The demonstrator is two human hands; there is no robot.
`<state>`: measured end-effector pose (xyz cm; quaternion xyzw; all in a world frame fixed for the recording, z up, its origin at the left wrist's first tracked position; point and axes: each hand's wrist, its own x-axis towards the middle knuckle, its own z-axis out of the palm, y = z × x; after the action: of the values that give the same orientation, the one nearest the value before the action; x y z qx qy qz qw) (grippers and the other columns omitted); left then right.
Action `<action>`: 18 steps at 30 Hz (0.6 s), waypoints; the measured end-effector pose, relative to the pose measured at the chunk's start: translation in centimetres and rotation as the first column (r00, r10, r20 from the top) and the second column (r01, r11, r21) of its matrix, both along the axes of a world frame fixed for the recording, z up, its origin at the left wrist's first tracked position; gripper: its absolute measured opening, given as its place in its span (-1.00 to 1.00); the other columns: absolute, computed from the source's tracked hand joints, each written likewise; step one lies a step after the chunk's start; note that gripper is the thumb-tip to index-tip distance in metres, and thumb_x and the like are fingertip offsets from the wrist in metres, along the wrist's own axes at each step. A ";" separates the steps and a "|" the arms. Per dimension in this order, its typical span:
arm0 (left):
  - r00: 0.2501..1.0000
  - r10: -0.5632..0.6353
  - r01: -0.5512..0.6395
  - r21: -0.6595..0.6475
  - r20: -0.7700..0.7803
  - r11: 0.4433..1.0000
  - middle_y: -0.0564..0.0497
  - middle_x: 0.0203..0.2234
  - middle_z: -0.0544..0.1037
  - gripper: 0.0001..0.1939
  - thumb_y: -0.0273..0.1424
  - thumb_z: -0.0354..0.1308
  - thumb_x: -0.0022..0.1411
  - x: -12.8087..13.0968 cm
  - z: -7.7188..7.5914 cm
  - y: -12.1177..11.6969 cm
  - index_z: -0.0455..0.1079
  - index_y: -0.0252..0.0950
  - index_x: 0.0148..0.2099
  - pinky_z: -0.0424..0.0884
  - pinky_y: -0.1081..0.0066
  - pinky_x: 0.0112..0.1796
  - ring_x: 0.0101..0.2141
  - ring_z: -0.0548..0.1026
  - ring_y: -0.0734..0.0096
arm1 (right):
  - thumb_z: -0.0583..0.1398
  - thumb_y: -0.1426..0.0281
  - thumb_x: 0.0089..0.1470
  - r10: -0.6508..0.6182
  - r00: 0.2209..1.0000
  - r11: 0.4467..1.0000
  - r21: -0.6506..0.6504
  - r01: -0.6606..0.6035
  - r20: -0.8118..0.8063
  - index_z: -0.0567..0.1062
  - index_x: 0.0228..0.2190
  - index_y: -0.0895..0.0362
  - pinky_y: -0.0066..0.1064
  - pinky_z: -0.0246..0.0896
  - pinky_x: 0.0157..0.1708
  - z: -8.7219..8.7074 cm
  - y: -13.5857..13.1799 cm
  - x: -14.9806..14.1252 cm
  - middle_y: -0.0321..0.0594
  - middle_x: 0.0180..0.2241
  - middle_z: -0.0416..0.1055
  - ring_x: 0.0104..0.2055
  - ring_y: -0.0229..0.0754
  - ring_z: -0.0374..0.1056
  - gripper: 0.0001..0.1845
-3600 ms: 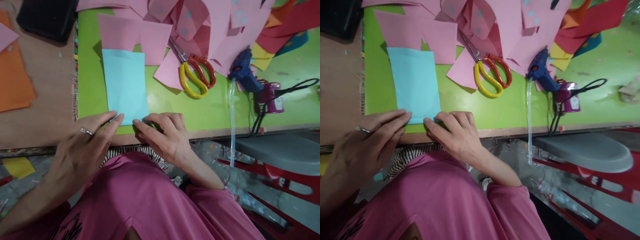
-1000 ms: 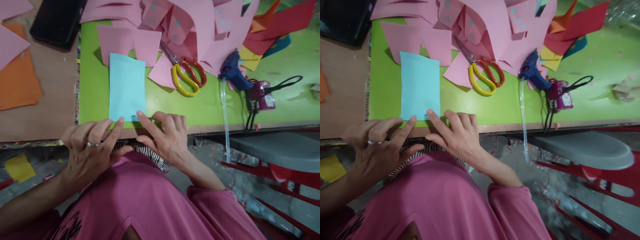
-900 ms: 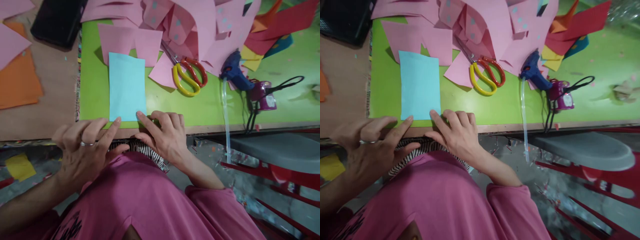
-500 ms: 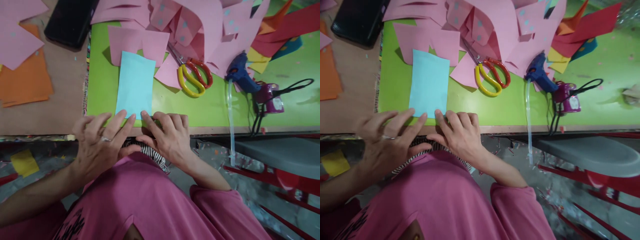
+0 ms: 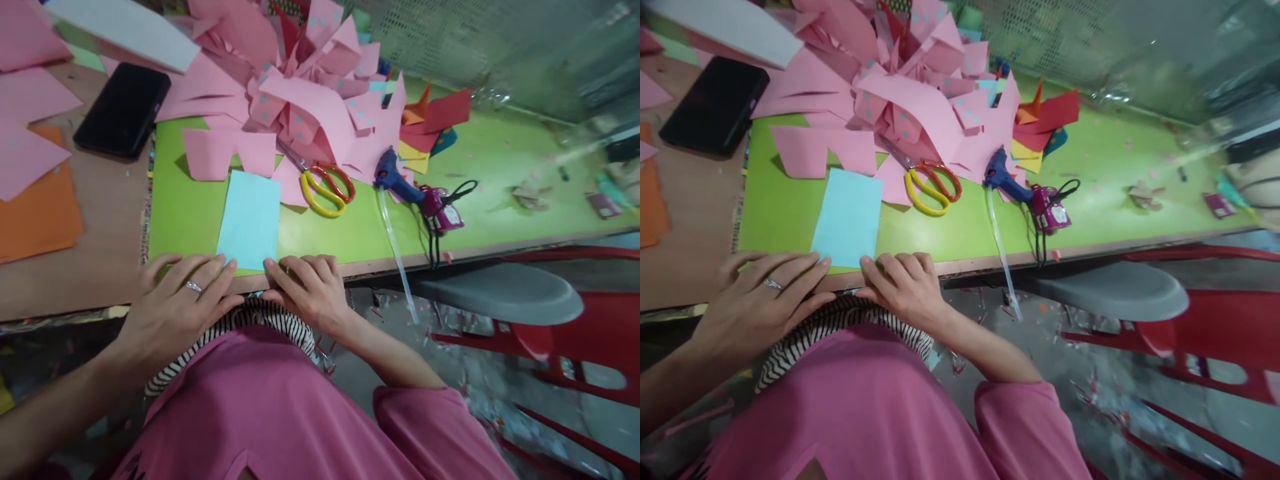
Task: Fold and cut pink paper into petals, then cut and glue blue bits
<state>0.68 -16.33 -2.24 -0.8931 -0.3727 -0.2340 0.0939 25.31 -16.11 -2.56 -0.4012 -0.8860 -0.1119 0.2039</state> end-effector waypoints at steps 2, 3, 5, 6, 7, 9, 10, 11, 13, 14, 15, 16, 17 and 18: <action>1.000 -0.008 0.008 -0.004 0.013 1.000 -0.18 -0.19 0.66 -0.59 -0.29 0.27 0.31 -0.2 0.1 0.3 0.44 -0.43 0.11 0.32 0.08 -0.10 -0.22 0.55 0.05 | 0.22 0.16 0.30 0.026 0.995 0.999 -0.031 -0.029 -0.093 0.56 -0.10 0.13 -0.30 0.09 -0.20 -0.1 0.2 -0.1 -0.24 -0.24 0.59 -0.24 -0.19 0.29 -0.69; 1.000 -0.005 0.005 -0.029 0.018 1.000 -0.17 -0.22 0.65 -0.62 -0.28 0.26 0.32 -0.3 0.1 0.5 0.44 -0.40 0.10 0.34 0.07 -0.11 -0.24 0.53 0.05 | 0.23 0.21 0.31 0.033 0.992 0.998 -0.047 -0.039 -0.124 0.57 -0.15 0.13 -0.31 0.10 -0.21 -0.1 0.3 -0.1 -0.25 -0.27 0.58 -0.26 -0.20 0.30 -0.75; 1.000 -0.002 0.005 -0.118 0.020 0.993 -0.17 -0.21 0.63 -0.68 -0.28 0.18 0.38 -0.6 0.1 0.9 0.46 -0.36 0.07 0.36 0.06 -0.14 -0.24 0.52 0.04 | 0.24 0.28 0.31 0.044 0.989 0.998 -0.047 -0.051 -0.142 0.56 -0.24 0.12 -0.31 0.10 -0.24 0.0 0.7 -0.4 -0.26 -0.30 0.58 -0.30 -0.22 0.30 -0.83; 1.000 -0.006 0.010 -0.171 0.027 0.985 -0.18 -0.19 0.62 -0.71 -0.29 0.12 0.41 -0.7 0.1 1.2 0.47 -0.34 0.05 0.37 0.05 -0.13 -0.21 0.52 0.03 | 0.23 0.31 0.31 0.049 0.989 0.998 -0.030 -0.053 -0.138 0.56 -0.26 0.12 -0.31 0.10 -0.25 0.1 1.0 -0.4 -0.27 -0.31 0.58 -0.31 -0.22 0.30 -0.85; 0.999 -0.011 0.022 -0.224 0.050 0.974 -0.18 -0.15 0.61 -0.73 -0.30 0.08 0.43 -0.9 0.1 1.5 0.48 -0.32 0.03 0.38 0.05 -0.11 -0.17 0.52 0.03 | 0.23 0.32 0.31 0.049 0.989 0.999 -0.012 -0.051 -0.138 0.56 -0.27 0.11 -0.30 0.11 -0.26 0.3 1.2 -0.5 -0.27 -0.32 0.58 -0.32 -0.22 0.30 -0.85; 0.992 -0.007 0.047 -0.313 0.126 0.949 -0.17 -0.09 0.61 -0.74 -0.30 0.02 0.46 -1.3 0.3 2.2 0.49 -0.28 -0.01 0.38 0.06 -0.05 -0.09 0.52 0.07 | 0.20 0.35 0.33 0.038 0.984 0.999 -0.005 -0.039 -0.174 0.56 -0.28 0.11 -0.30 0.14 -0.25 0.9 1.8 -0.6 -0.24 -0.31 0.58 -0.31 -0.20 0.32 -0.84; 0.984 0.006 0.058 -0.352 0.176 0.934 -0.14 -0.08 0.61 -0.74 -0.29 0.01 0.46 -1.4 0.6 2.6 0.49 -0.27 -0.04 0.38 0.07 -0.02 -0.07 0.52 0.09 | 0.18 0.35 0.34 0.026 0.977 0.999 -0.021 -0.032 -0.214 0.56 -0.28 0.11 -0.29 0.17 -0.24 1.4 2.0 -0.7 -0.21 -0.30 0.58 -0.29 -0.19 0.33 -0.83; 0.973 0.030 0.065 -0.396 0.228 0.916 -0.12 -0.08 0.62 -0.74 -0.28 0.01 0.46 -1.5 0.9 3.0 0.49 -0.26 -0.06 0.38 0.09 -0.01 -0.05 0.52 0.12 | 0.17 0.35 0.35 0.016 0.963 0.998 -0.054 -0.031 -0.269 0.56 -0.28 0.12 -0.29 0.20 -0.22 1.9 2.3 -0.7 -0.18 -0.29 0.58 -0.27 -0.19 0.35 -0.81; 0.946 0.098 0.073 -0.496 0.310 0.865 -0.05 -0.14 0.64 -0.75 -0.25 0.02 0.45 -1.6 2.1 3.7 0.48 -0.24 -0.10 0.42 0.19 -0.06 -0.10 0.55 0.20 | 0.16 0.34 0.35 -0.002 0.913 0.977 -0.195 -0.085 -0.409 0.57 -0.26 0.15 -0.30 0.26 -0.20 3.2 2.8 -0.8 -0.15 -0.26 0.57 -0.24 -0.19 0.39 -0.79; 0.933 0.135 0.073 -0.543 0.333 0.836 0.00 -0.19 0.64 -0.75 -0.24 0.03 0.44 -1.6 2.8 4.0 0.49 -0.22 -0.12 0.43 0.25 -0.12 -0.15 0.55 0.25 | 0.17 0.31 0.35 -0.016 0.879 0.945 -0.294 -0.142 -0.476 0.57 -0.22 0.16 -0.33 0.29 -0.21 3.9 3.1 -0.9 -0.14 -0.25 0.57 -0.23 -0.21 0.41 -0.78; 0.924 0.161 0.076 -0.579 0.347 0.812 0.04 -0.24 0.64 -0.76 -0.22 0.05 0.42 -1.6 3.6 4.1 0.50 -0.19 -0.13 0.43 0.30 -0.19 -0.21 0.55 0.28 | 0.18 0.29 0.34 -0.033 0.847 0.892 -0.398 -0.214 -0.531 0.57 -0.17 0.17 -0.35 0.31 -0.23 4.7 3.3 -1.0 -0.15 -0.23 0.57 -0.23 -0.22 0.42 -0.77; 0.920 0.174 0.081 -0.605 0.352 0.792 0.07 -0.27 0.64 -0.76 -0.19 0.07 0.41 -1.6 4.3 4.3 0.52 -0.16 -0.14 0.42 0.33 -0.24 -0.26 0.55 0.30 | 0.19 0.27 0.33 -0.049 0.821 0.820 -0.492 -0.292 -0.568 0.57 -0.12 0.18 -0.38 0.32 -0.23 5.4 3.5 -1.1 -0.15 -0.20 0.58 -0.22 -0.24 0.44 -0.74; 0.920 0.173 0.088 -0.616 0.351 0.783 0.09 -0.30 0.63 -0.76 -0.17 0.09 0.39 -1.6 4.9 4.3 0.53 -0.13 -0.14 0.40 0.35 -0.27 -0.29 0.54 0.31 | 0.21 0.26 0.31 -0.059 0.804 0.741 -0.566 -0.362 -0.592 0.56 -0.08 0.17 -0.41 0.33 -0.24 6.0 3.7 -1.3 -0.16 -0.18 0.58 -0.21 -0.26 0.45 -0.72; 0.922 0.161 0.097 -0.612 0.352 0.785 0.11 -0.31 0.63 -0.77 -0.15 0.12 0.37 -1.7 5.5 4.3 0.54 -0.10 -0.12 0.39 0.36 -0.28 -0.30 0.54 0.31 | 0.23 0.25 0.29 -0.062 0.793 0.666 -0.616 -0.420 -0.607 0.56 -0.07 0.17 -0.42 0.33 -0.23 6.5 3.8 -1.4 -0.18 -0.17 0.58 -0.22 -0.27 0.45 -0.71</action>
<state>-0.97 -12.08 3.24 -0.8034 -0.4548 -0.2683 -0.2750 23.86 -12.34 3.90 -0.3676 -0.7861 0.3971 0.2987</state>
